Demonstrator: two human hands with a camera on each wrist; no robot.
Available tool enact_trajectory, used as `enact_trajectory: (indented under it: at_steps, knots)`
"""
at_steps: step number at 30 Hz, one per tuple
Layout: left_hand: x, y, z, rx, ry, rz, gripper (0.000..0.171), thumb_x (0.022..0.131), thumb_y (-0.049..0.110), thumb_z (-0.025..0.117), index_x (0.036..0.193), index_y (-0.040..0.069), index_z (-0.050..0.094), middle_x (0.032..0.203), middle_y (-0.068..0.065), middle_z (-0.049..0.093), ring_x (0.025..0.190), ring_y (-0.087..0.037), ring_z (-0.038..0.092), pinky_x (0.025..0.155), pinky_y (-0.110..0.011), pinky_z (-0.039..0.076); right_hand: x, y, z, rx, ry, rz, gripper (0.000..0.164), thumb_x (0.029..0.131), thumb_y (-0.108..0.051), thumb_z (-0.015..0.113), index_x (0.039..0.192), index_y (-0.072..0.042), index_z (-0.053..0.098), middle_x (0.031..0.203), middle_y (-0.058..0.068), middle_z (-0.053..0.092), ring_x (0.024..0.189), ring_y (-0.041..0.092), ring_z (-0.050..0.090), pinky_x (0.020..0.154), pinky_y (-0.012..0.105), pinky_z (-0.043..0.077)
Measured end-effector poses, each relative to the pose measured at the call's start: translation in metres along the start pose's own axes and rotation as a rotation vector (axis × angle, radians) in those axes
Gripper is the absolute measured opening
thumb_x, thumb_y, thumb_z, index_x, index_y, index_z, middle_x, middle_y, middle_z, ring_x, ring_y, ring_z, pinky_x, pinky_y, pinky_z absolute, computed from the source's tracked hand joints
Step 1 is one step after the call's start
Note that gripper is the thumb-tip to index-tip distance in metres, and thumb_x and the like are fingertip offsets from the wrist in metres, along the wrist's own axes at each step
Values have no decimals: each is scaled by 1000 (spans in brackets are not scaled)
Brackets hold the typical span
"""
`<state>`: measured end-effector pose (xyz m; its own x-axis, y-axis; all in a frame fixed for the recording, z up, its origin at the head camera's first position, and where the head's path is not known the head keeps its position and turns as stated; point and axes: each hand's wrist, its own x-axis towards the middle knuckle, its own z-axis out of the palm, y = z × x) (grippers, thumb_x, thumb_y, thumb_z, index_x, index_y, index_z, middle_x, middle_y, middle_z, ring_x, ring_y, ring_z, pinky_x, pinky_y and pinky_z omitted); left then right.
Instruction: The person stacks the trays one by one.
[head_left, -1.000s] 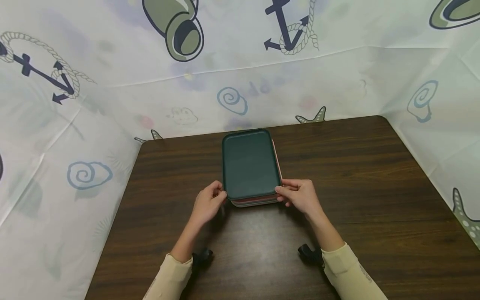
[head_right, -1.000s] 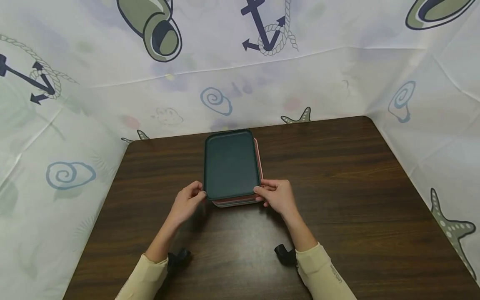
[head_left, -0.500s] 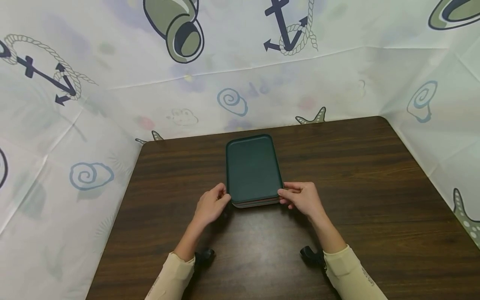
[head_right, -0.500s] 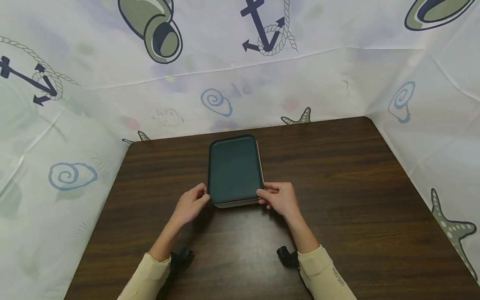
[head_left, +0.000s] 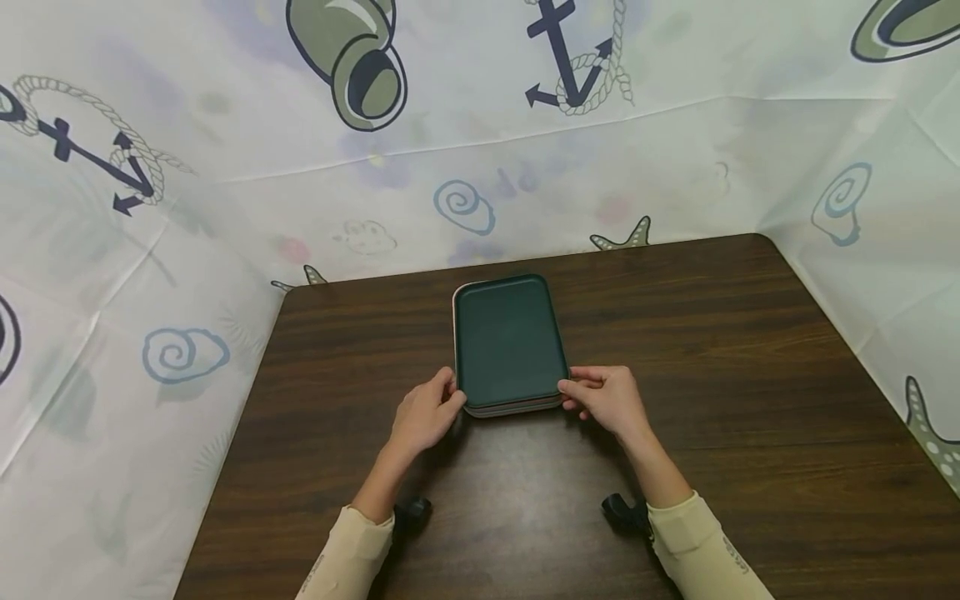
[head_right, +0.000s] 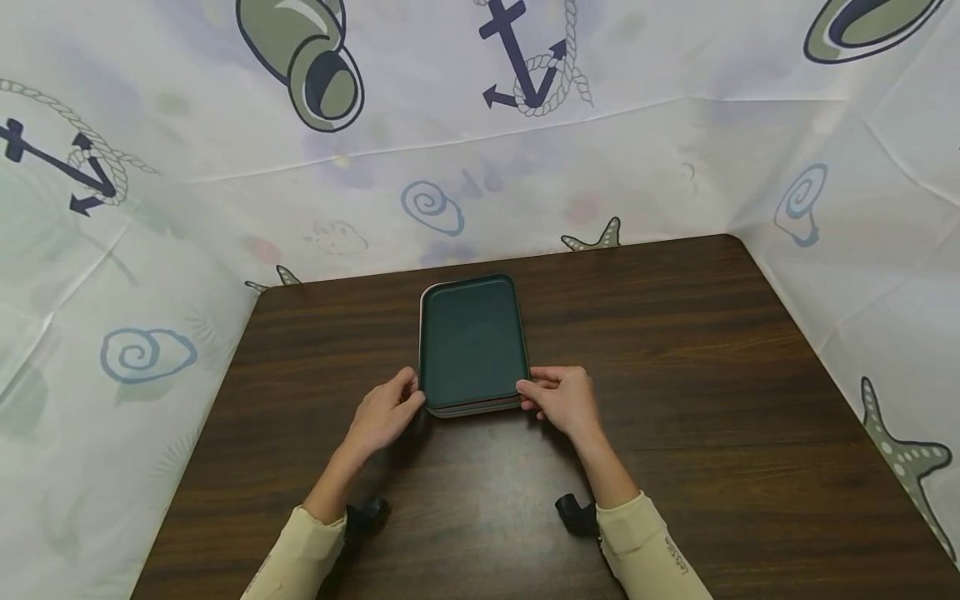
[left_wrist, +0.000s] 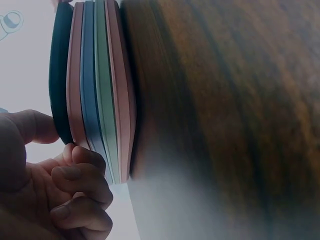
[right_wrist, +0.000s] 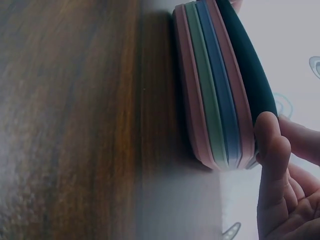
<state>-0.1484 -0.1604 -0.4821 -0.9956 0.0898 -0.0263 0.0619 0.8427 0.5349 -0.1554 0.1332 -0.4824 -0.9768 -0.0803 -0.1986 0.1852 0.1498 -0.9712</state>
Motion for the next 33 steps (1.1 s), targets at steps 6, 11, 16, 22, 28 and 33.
enact_trajectory:
  at_steps: [6,11,16,22,28,33]
  knots:
    - [-1,2,1,-11,13,-9,12,87,22,55,80,20,45,60,4,40,53,-17,40,49,-33,25,0,2,-1,-34,6,-1,42,86,-13,77,119,10,65,88,18,73,67,23,72,51,29,53]
    - [-1,3,2,-12,14,-24,10,87,23,55,82,21,46,61,4,41,55,-17,43,49,-33,27,2,1,-1,-31,5,12,42,85,-12,77,119,9,65,88,18,73,66,22,72,51,28,53]
    - [0,4,2,-13,16,-34,10,87,23,55,82,21,46,61,4,42,55,-17,43,49,-33,28,4,3,-2,-43,4,8,43,85,-13,77,119,9,65,88,17,73,67,23,72,52,30,54]
    - [0,4,3,-17,25,-34,9,87,23,54,82,22,47,61,4,43,55,-17,45,49,-33,29,6,4,-3,-58,13,4,42,84,-14,78,118,8,66,88,17,73,67,24,72,52,30,54]
    - [0,4,3,-19,20,-41,8,87,23,54,83,21,47,62,4,44,55,-16,44,50,-33,29,6,5,-2,-78,21,3,42,84,-14,78,118,7,67,87,16,73,68,25,72,51,28,53]
    - [-2,4,3,-25,20,-47,7,89,25,55,86,22,49,63,5,46,57,-16,46,51,-33,32,6,6,-1,-97,24,3,42,84,-16,79,118,6,67,87,15,74,69,25,72,52,30,54]
